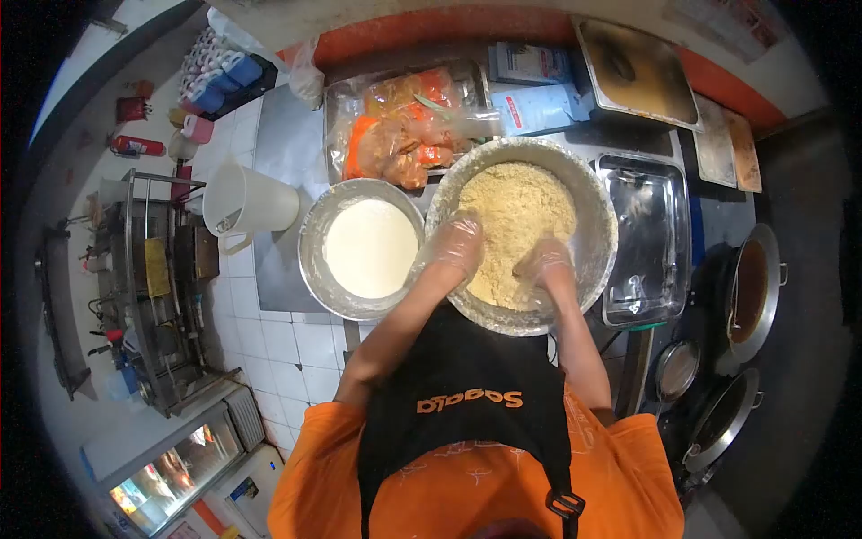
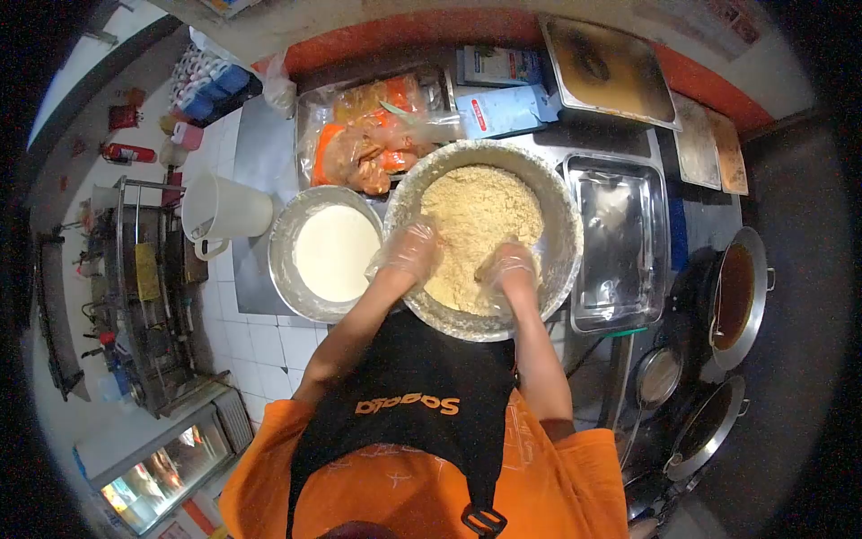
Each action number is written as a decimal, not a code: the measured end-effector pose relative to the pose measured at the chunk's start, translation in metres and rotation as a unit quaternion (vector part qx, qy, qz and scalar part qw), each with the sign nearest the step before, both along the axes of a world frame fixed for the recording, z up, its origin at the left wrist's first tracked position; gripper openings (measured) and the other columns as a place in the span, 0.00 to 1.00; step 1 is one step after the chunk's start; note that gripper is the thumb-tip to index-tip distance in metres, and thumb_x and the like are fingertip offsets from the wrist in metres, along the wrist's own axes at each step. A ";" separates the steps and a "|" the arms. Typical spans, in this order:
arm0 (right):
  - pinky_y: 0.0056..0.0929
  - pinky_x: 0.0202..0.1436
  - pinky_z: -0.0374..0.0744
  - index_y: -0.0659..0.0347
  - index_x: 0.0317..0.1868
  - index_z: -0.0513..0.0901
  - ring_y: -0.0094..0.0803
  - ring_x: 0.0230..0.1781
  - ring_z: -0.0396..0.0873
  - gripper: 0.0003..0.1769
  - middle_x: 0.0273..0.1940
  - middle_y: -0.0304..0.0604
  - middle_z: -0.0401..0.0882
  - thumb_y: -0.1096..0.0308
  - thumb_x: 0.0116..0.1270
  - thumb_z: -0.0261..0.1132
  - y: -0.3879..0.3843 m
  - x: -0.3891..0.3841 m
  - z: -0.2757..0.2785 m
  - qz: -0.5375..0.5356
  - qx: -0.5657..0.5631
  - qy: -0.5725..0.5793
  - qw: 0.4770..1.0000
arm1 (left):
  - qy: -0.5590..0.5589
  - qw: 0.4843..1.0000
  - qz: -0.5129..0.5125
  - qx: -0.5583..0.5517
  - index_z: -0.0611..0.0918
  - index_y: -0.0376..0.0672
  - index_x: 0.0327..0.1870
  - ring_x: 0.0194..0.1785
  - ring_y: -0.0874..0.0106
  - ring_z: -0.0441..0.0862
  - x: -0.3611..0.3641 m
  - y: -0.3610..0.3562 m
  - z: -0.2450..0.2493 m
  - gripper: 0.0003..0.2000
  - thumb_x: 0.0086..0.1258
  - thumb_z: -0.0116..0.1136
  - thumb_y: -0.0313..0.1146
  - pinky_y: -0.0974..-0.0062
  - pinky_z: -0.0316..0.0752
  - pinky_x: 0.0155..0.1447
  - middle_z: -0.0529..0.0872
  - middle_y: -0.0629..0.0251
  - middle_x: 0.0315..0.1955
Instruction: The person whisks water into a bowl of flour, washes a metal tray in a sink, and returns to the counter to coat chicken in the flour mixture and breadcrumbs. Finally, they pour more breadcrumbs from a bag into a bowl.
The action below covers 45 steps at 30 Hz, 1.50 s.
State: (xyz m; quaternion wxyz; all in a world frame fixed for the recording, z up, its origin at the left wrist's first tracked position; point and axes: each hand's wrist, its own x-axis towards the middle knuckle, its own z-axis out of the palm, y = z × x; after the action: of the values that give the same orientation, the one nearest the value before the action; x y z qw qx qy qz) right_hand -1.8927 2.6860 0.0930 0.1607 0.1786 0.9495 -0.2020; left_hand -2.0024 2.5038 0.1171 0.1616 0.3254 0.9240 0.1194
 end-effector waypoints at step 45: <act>0.44 0.55 0.82 0.67 0.53 0.86 0.52 0.49 0.86 0.27 0.49 0.58 0.86 0.60 0.55 0.78 0.011 0.003 0.058 0.033 0.013 0.023 0.999 | -0.120 0.988 0.027 0.093 0.66 0.34 0.74 0.49 0.44 0.81 -0.014 -0.024 0.033 0.31 0.68 0.55 0.30 0.52 0.75 0.54 0.82 0.37 0.43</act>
State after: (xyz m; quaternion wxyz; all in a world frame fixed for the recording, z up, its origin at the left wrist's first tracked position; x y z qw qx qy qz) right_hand -1.8901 2.6975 0.1513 0.1433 0.1447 0.9609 -0.1879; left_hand -2.0160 2.4801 0.1506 0.2372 0.2975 0.8911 0.2472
